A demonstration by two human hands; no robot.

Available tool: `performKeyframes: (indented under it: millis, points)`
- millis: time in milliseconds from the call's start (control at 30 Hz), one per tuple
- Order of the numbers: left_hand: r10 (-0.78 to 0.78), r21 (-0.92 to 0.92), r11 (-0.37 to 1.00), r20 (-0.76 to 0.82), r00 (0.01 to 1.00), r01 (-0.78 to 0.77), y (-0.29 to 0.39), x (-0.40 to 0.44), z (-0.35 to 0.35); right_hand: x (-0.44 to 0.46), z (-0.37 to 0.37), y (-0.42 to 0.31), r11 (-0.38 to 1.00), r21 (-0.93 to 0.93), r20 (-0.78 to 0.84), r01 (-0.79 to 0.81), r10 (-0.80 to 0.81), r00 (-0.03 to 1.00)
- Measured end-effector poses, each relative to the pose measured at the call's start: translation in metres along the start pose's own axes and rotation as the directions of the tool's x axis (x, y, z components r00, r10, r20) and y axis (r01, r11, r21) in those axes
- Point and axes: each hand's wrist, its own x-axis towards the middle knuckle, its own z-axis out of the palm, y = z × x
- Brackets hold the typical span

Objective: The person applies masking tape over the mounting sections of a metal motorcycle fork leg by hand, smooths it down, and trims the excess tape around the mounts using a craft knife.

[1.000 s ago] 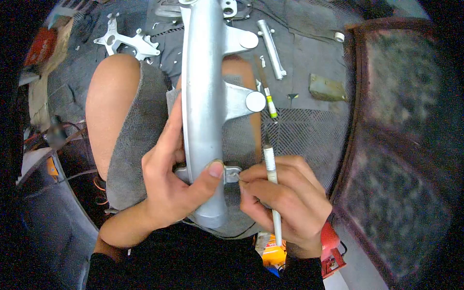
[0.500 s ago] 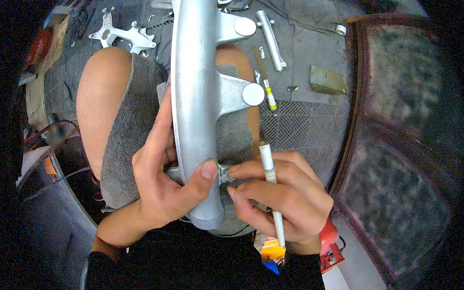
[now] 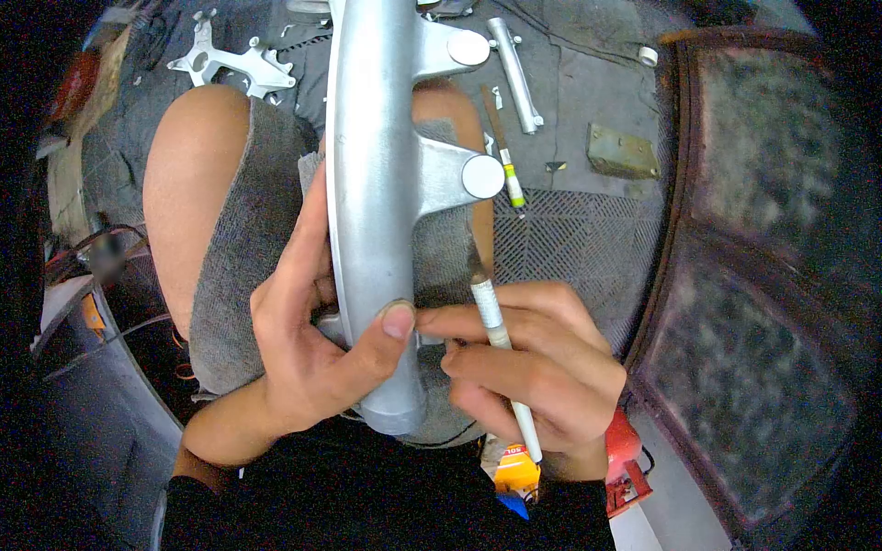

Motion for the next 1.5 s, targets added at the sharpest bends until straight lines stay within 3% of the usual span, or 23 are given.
performKeyframes:
  millis: [500,700,900,967,1067,1100,1133,1167,1200,1267,1400,1500]
  points:
    - [-0.034,0.035,0.999,0.006,0.999,0.033,0.003,0.000,-0.003,0.008,0.004,0.002,0.999,0.034,-0.041,0.005,-0.004,0.999]
    - [0.022,0.050,0.999,-0.005,1.000,-0.022,0.000,0.000,-0.002,0.002,0.003,0.000,1.000,0.003,-0.054,0.008,-0.008,0.998]
    - [-0.009,-0.012,1.000,-0.001,1.000,0.009,0.000,-0.002,-0.002,0.001,0.004,0.003,0.998,-0.040,-0.065,0.039,-0.042,0.997]
    - [-0.091,0.033,0.995,0.040,0.995,0.090,0.007,-0.002,-0.007,0.003,0.002,0.000,0.997,-0.059,-0.063,0.058,-0.061,0.996]
    - [0.030,0.029,0.999,-0.074,0.997,-0.028,0.004,0.003,-0.001,-0.001,-0.001,-0.010,0.996,-0.080,-0.191,0.039,-0.053,0.980]
    - [0.088,0.020,0.996,-0.066,0.994,-0.087,0.006,0.003,-0.001,-0.008,0.002,-0.009,0.999,0.033,-0.323,-0.020,0.030,0.946]
    - [0.048,0.027,0.999,-0.050,0.998,-0.047,0.006,0.001,-0.002,-0.015,0.005,-0.006,0.987,0.152,-0.440,-0.054,0.117,0.890]
    - [0.007,0.035,0.999,-0.034,0.999,-0.006,0.005,0.001,-0.003,-0.020,0.008,-0.005,0.961,0.272,-0.479,-0.053,0.183,0.859]
    - [0.067,0.020,0.998,-0.024,0.997,-0.067,0.006,0.002,-0.002,-0.024,0.011,-0.006,0.920,0.389,-0.502,-0.040,0.248,0.829]
    - [0.026,0.005,1.000,-0.018,0.999,-0.026,0.007,-0.004,-0.006,-0.025,0.020,-0.019,0.860,0.507,-0.523,-0.061,0.363,0.771]
    - [0.132,-0.011,0.991,-0.016,0.991,-0.133,0.026,-0.012,-0.015,-0.031,0.019,-0.048,0.890,0.447,-0.565,-0.096,0.363,0.741]
    - [0.315,0.049,0.948,-0.005,0.949,-0.314,0.020,-0.017,-0.018,-0.033,0.016,-0.057,0.925,0.371,-0.622,-0.087,0.317,0.716]
